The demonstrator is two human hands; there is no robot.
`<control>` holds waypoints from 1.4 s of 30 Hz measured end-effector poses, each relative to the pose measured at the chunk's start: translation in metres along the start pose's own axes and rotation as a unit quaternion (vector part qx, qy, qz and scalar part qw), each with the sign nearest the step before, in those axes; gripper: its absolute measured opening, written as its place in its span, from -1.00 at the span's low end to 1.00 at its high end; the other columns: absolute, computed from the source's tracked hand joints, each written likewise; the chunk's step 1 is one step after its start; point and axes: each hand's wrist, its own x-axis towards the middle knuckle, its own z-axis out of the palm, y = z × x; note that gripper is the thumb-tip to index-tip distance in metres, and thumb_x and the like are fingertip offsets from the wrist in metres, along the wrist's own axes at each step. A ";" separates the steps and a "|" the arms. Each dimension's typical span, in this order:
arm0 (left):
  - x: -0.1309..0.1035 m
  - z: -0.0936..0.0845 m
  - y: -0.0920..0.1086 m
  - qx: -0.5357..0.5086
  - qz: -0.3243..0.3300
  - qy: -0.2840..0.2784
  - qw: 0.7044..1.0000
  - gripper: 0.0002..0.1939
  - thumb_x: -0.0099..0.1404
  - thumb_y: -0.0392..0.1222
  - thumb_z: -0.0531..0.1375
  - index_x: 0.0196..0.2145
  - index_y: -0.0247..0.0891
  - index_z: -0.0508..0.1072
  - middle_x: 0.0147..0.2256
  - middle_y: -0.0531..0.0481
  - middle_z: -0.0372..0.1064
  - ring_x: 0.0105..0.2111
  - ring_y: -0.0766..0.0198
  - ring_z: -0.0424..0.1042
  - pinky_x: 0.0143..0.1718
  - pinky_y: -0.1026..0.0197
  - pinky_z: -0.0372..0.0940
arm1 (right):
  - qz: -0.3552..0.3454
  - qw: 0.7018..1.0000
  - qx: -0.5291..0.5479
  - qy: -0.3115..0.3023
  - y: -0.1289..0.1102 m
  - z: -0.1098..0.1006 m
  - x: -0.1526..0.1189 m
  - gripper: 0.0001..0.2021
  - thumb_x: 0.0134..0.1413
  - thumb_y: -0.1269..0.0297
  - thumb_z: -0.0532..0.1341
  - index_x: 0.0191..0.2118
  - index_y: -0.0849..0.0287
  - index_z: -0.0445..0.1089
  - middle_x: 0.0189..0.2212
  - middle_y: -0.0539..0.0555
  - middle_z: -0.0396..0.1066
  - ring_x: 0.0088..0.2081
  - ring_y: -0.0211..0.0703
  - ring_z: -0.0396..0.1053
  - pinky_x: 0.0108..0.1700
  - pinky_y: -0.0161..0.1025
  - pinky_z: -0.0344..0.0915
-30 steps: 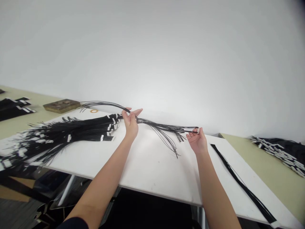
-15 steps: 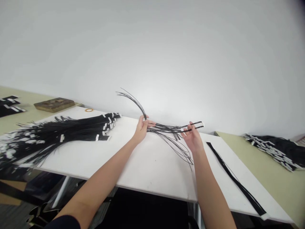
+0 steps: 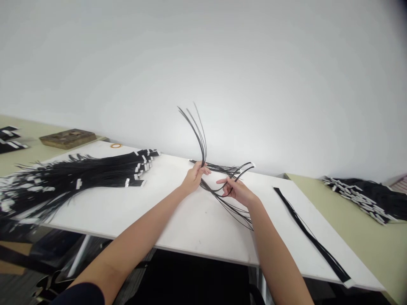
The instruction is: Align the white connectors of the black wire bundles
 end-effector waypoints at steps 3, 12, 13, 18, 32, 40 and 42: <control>-0.001 0.000 -0.004 0.029 0.008 0.004 1.000 -0.69 0.37 0.01 -0.14 -0.11 -0.23 0.18 -0.33 -0.06 0.45 -0.31 0.27 0.43 -0.12 0.12 0.27 | 0.046 0.998 -0.033 -0.039 0.003 0.004 0.000 -0.59 0.09 -0.03 0.18 -0.14 0.22 0.47 -0.58 0.01 0.35 -0.48 -0.27 0.31 -0.24 -0.21 0.36; -0.004 -0.001 0.000 0.123 0.026 -0.004 0.992 -0.74 0.37 -0.13 -0.12 -0.20 -0.21 0.32 -0.27 -0.02 0.44 -0.21 0.27 0.41 -0.09 0.16 0.24 | 0.112 0.987 -0.081 -0.080 0.013 0.022 0.005 -0.50 0.10 -0.04 0.16 -0.03 0.30 0.36 -0.63 0.00 0.33 -0.53 -0.27 0.29 -0.35 -0.28 0.22; -0.004 -0.001 0.001 0.131 0.029 -0.003 0.991 -0.73 0.36 -0.14 -0.12 -0.22 -0.21 0.34 -0.26 -0.02 0.44 -0.21 0.26 0.40 -0.09 0.16 0.23 | 0.111 0.987 -0.081 -0.080 0.013 0.024 0.005 -0.51 0.09 -0.05 0.16 -0.04 0.29 0.35 -0.65 -0.01 0.32 -0.55 -0.28 0.28 -0.37 -0.30 0.20; -0.007 0.004 0.002 0.157 0.043 -0.002 0.987 -0.74 0.34 -0.18 -0.08 -0.24 -0.21 0.39 -0.28 -0.04 0.44 -0.23 0.22 0.40 -0.10 0.14 0.22 | 0.101 0.988 -0.076 -0.091 0.016 0.041 0.006 -0.64 0.05 -0.03 0.20 -0.28 0.23 0.30 -0.74 -0.08 0.23 -0.64 -0.32 0.17 -0.44 -0.31 0.16; -0.007 0.001 0.000 0.026 0.087 -0.034 0.995 -0.81 0.28 -0.12 0.06 -0.20 -0.19 0.39 -0.13 -0.11 0.43 -0.07 0.15 0.35 0.02 0.02 0.16 | 0.029 0.999 -0.038 -0.026 0.017 0.046 0.010 -0.68 -0.02 0.02 0.25 -0.31 0.19 0.31 -0.82 -0.21 0.01 -0.72 -0.38 -0.04 -0.51 -0.32 0.16; -0.016 0.029 0.026 -0.127 -0.075 -0.015 0.989 -0.38 0.11 -0.10 0.27 0.07 -0.09 0.08 0.16 -0.21 0.01 0.09 0.03 0.19 0.00 -0.07 0.20 | -0.081 0.995 -0.009 0.056 0.014 0.037 0.016 -0.67 0.02 0.00 0.21 -0.47 0.14 0.16 -0.83 -0.20 0.00 -0.74 -0.42 -0.08 -0.59 -0.39 0.03; -0.021 0.039 0.028 -0.178 -0.133 -0.028 0.975 -0.35 0.13 -0.07 0.25 0.08 -0.08 -0.01 0.08 -0.23 0.09 -0.07 0.06 0.35 -0.18 -0.05 0.33 | -0.095 0.993 -0.008 0.070 0.012 0.037 0.017 -0.65 0.01 -0.02 0.21 -0.48 0.14 0.14 -0.83 -0.20 0.01 -0.75 -0.41 -0.06 -0.60 -0.39 0.02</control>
